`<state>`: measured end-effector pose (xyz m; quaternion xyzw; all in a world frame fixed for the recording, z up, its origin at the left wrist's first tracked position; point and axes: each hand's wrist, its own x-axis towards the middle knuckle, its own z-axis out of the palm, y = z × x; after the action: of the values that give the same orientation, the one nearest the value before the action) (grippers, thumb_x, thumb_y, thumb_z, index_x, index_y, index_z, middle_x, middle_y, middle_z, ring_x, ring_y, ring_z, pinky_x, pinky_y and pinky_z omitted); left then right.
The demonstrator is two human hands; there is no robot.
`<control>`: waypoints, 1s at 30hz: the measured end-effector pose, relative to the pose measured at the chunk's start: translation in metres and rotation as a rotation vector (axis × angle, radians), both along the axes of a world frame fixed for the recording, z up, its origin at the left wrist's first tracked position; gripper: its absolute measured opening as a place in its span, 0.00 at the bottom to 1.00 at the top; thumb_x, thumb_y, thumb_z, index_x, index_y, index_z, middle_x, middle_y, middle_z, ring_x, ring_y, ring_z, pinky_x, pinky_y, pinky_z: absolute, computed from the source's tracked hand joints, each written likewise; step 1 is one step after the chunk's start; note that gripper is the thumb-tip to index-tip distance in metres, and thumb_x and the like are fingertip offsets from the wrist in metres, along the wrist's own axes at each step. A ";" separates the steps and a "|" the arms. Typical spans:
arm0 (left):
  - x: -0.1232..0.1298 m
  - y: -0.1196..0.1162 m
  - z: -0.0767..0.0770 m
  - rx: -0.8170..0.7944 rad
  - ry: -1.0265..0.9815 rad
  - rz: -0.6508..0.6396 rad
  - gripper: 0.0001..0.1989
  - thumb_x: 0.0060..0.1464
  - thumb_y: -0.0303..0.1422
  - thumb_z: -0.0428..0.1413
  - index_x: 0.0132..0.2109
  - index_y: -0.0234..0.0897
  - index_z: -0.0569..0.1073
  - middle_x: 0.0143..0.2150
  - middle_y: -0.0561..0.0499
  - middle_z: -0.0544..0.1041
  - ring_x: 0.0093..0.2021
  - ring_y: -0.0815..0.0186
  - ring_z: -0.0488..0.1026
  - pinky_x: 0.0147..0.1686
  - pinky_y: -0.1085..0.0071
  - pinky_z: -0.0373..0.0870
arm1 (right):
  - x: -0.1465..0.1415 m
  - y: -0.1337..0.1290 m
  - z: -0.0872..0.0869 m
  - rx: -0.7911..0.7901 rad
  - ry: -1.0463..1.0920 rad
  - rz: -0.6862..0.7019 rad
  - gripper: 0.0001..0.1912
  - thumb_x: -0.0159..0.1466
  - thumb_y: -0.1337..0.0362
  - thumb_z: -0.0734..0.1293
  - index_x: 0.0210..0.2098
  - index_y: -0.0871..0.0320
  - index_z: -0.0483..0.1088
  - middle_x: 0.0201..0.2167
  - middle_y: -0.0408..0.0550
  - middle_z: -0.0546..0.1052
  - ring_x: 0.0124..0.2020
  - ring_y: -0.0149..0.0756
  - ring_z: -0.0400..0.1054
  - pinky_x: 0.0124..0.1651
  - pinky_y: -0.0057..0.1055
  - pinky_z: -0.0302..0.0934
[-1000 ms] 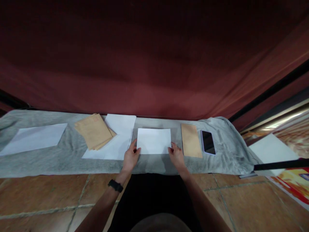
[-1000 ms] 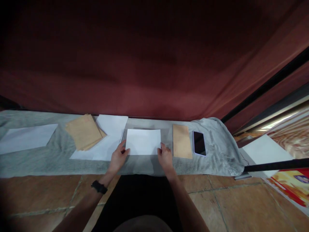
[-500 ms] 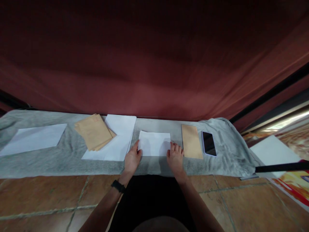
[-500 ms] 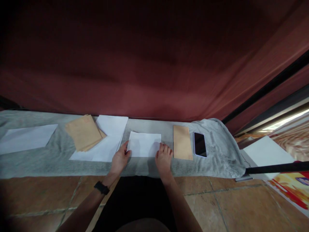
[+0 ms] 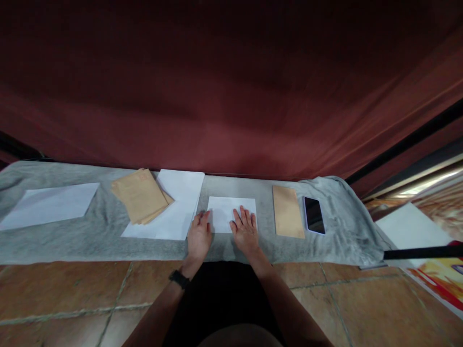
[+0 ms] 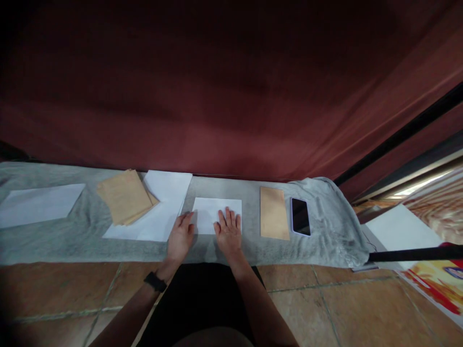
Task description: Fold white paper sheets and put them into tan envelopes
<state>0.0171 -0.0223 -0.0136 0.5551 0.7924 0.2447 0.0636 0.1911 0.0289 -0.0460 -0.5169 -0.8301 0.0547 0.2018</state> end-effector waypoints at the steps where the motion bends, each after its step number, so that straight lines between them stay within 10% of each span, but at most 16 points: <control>1: 0.007 0.002 0.000 0.023 0.038 -0.020 0.24 0.62 0.26 0.47 0.64 0.37 0.70 0.60 0.38 0.73 0.59 0.52 0.72 0.59 0.55 0.69 | 0.002 0.000 0.000 -0.004 -0.006 0.001 0.26 0.74 0.57 0.59 0.70 0.53 0.59 0.72 0.56 0.58 0.72 0.52 0.52 0.71 0.58 0.47; 9: 0.074 0.049 -0.015 -0.054 -0.006 -0.312 0.27 0.69 0.39 0.43 0.69 0.32 0.63 0.72 0.39 0.63 0.74 0.52 0.54 0.71 0.48 0.51 | 0.009 0.004 -0.005 -0.050 -0.090 0.074 0.30 0.72 0.68 0.56 0.73 0.61 0.53 0.73 0.58 0.55 0.74 0.51 0.49 0.73 0.54 0.43; 25: 0.024 0.051 -0.031 -0.035 0.193 -0.119 0.32 0.70 0.41 0.41 0.73 0.27 0.55 0.74 0.35 0.55 0.75 0.52 0.49 0.72 0.50 0.47 | 0.008 0.039 -0.002 -0.042 0.072 -0.240 0.28 0.75 0.63 0.50 0.70 0.70 0.57 0.70 0.66 0.60 0.72 0.52 0.52 0.72 0.57 0.43; 30: 0.026 0.050 -0.025 -0.110 0.270 -0.123 0.29 0.70 0.37 0.41 0.73 0.34 0.57 0.76 0.40 0.53 0.76 0.54 0.47 0.72 0.51 0.46 | -0.030 0.044 0.000 -0.114 0.017 0.012 0.26 0.76 0.61 0.51 0.70 0.61 0.60 0.72 0.54 0.59 0.73 0.43 0.51 0.74 0.46 0.42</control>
<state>0.0427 0.0279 -0.0383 0.6261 0.7705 0.1196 0.0015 0.1613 0.0731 -0.0461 -0.5223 -0.8269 0.1073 0.1789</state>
